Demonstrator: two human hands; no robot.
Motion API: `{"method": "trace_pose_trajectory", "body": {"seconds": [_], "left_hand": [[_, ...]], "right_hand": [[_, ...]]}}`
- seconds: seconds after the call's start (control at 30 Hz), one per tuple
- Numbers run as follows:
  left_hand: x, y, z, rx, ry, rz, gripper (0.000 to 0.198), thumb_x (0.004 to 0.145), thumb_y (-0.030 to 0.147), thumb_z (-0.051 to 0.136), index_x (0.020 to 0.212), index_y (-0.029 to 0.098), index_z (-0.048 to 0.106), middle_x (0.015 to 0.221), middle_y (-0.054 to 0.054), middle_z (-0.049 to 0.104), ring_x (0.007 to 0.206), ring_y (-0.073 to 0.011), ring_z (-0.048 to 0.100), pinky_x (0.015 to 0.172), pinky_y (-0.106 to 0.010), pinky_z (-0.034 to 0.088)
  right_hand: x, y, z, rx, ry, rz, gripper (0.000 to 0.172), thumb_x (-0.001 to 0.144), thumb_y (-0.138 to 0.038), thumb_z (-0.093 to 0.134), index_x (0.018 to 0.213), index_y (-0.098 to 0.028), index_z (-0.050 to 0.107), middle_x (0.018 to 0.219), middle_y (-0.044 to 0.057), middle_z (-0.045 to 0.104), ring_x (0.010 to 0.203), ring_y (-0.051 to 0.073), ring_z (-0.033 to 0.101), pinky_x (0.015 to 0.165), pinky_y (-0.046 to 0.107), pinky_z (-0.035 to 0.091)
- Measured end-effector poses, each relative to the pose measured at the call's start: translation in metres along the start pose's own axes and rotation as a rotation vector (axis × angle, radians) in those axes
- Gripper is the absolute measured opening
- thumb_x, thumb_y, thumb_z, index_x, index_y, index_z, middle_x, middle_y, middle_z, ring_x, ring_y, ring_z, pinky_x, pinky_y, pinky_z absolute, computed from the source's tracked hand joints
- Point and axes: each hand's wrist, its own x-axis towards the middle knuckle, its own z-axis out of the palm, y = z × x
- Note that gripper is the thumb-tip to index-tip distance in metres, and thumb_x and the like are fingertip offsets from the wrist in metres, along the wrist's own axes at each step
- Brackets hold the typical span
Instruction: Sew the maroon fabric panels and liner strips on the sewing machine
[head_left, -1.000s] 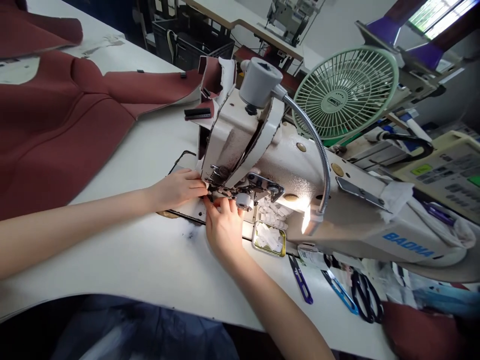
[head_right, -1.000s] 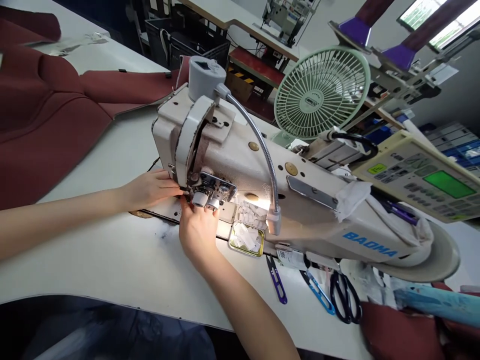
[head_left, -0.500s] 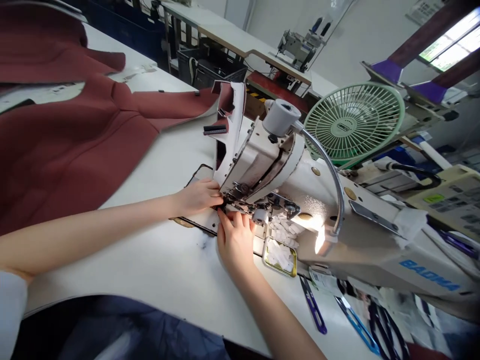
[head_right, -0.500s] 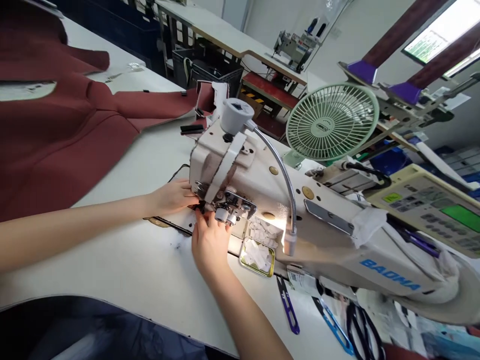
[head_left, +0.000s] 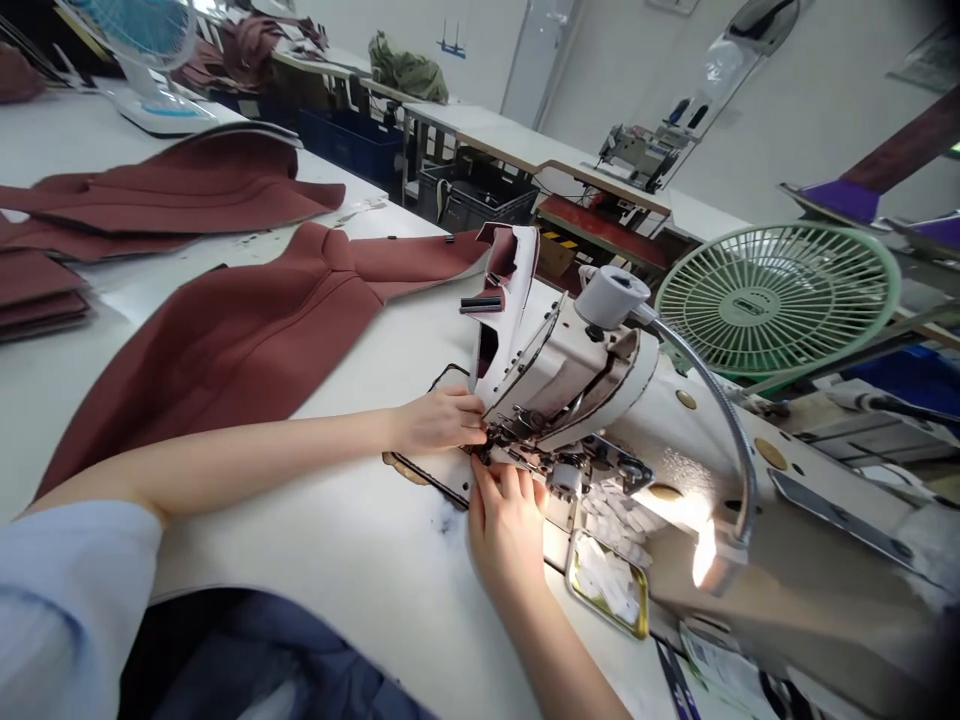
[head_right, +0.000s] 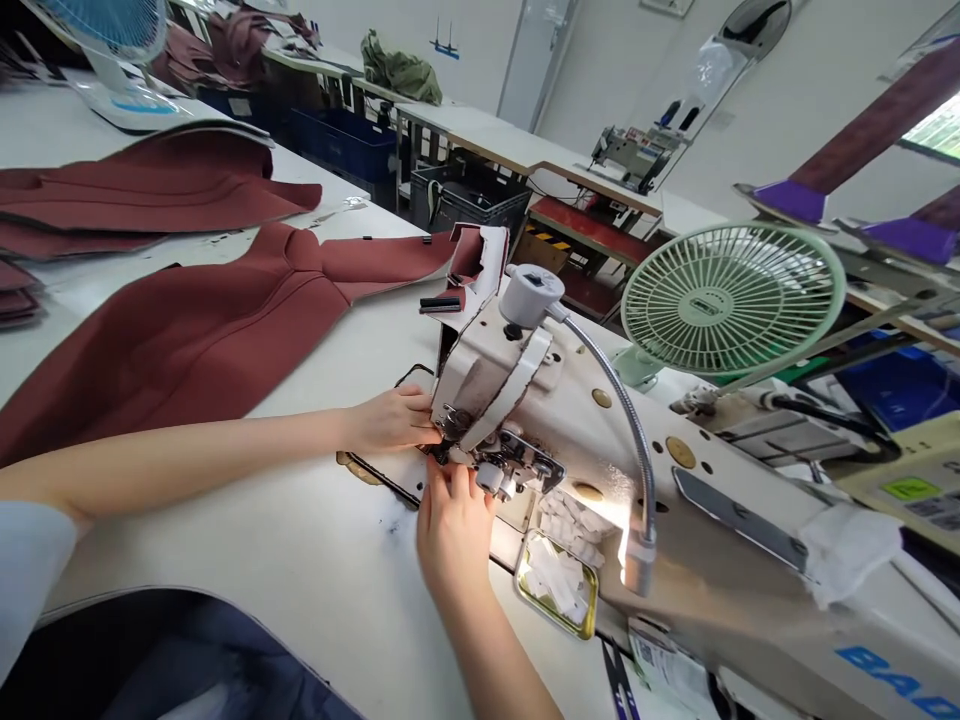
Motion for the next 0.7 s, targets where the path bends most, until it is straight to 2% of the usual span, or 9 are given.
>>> {"method": "trace_pose_trajectory", "body": {"seconds": [0.1,0.17,0.3,0.4,0.47,0.53,0.6,0.63,0.7], "left_hand": [[0.001,-0.019,-0.004,0.057,0.014,0.034,0.017,0.102,0.022,0.048,0.105,0.023,0.064,0.116,-0.005,0.070,0.124,-0.0190,0.052,0.101,-0.036,0.032],[0.003,-0.033,-0.005,0.084,0.003,0.026,0.019,0.101,0.018,0.046,0.106,0.022,0.065,0.122,-0.007,0.068,0.130,-0.0206,0.049,0.102,-0.037,0.033],[0.011,-0.053,-0.003,0.079,-0.088,0.072,0.020,0.101,0.019,0.048,0.103,0.023,0.067,0.113,-0.007,0.070,0.119,-0.0197,0.055,0.092,-0.034,0.040],[0.023,-0.061,-0.002,0.066,-0.158,0.101,0.017,0.098,0.020,0.053,0.099,0.024,0.070,0.105,-0.006,0.072,0.110,-0.0184,0.059,0.092,-0.031,0.043],[0.031,-0.071,-0.006,0.068,-0.197,0.071,0.017,0.094,0.016,0.057,0.095,0.023,0.072,0.100,-0.007,0.073,0.104,-0.0180,0.061,0.091,-0.030,0.045],[0.031,-0.090,-0.019,0.085,-0.221,-0.002,0.021,0.090,0.010,0.057,0.096,0.021,0.073,0.101,-0.008,0.073,0.103,-0.0181,0.062,0.092,-0.029,0.046],[0.015,-0.117,-0.042,0.119,-0.223,-0.110,0.032,0.087,0.005,0.052,0.109,0.018,0.072,0.113,-0.010,0.072,0.112,-0.0193,0.061,0.096,-0.031,0.046],[0.000,-0.131,-0.057,0.144,-0.215,-0.174,0.042,0.086,0.002,0.050,0.122,0.017,0.067,0.124,-0.011,0.068,0.120,-0.0206,0.058,0.099,-0.033,0.045],[-0.046,-0.157,-0.092,0.197,-0.209,-0.299,0.061,0.081,-0.004,0.045,0.140,0.013,0.053,0.143,-0.015,0.056,0.131,-0.0234,0.051,0.102,-0.037,0.043]], "right_hand": [[0.000,0.002,0.001,0.012,0.018,-0.024,0.035,0.097,-0.019,0.048,0.127,-0.019,0.066,0.102,0.011,0.063,0.094,0.024,0.054,0.082,0.038,0.037],[0.000,0.003,0.002,0.021,0.024,-0.032,0.035,0.097,-0.018,0.048,0.127,-0.019,0.066,0.101,0.010,0.063,0.094,0.024,0.054,0.082,0.038,0.038],[0.001,0.004,0.003,0.034,0.021,-0.036,0.033,0.097,-0.018,0.049,0.125,-0.018,0.067,0.101,0.009,0.063,0.093,0.024,0.054,0.082,0.039,0.038],[0.001,0.004,0.003,0.031,0.026,-0.042,0.034,0.097,-0.018,0.048,0.126,-0.018,0.066,0.102,0.009,0.063,0.095,0.025,0.053,0.082,0.039,0.038],[0.001,0.004,0.003,0.023,0.036,-0.051,0.034,0.098,-0.019,0.046,0.125,-0.018,0.066,0.101,0.010,0.063,0.095,0.025,0.052,0.082,0.040,0.038],[0.000,0.003,0.003,0.016,0.046,-0.059,0.034,0.098,-0.019,0.046,0.125,-0.018,0.066,0.101,0.010,0.063,0.094,0.024,0.052,0.082,0.039,0.039],[-0.001,0.003,0.002,0.013,0.053,-0.065,0.034,0.098,-0.019,0.046,0.125,-0.019,0.066,0.100,0.009,0.062,0.093,0.024,0.052,0.082,0.039,0.039],[-0.001,0.003,0.002,0.013,0.057,-0.068,0.035,0.098,-0.019,0.046,0.126,-0.019,0.066,0.100,0.009,0.062,0.094,0.024,0.052,0.082,0.039,0.040],[-0.001,0.002,0.002,0.016,0.060,-0.073,0.035,0.098,-0.018,0.046,0.126,-0.018,0.066,0.100,0.009,0.062,0.094,0.024,0.051,0.083,0.039,0.040]]}}
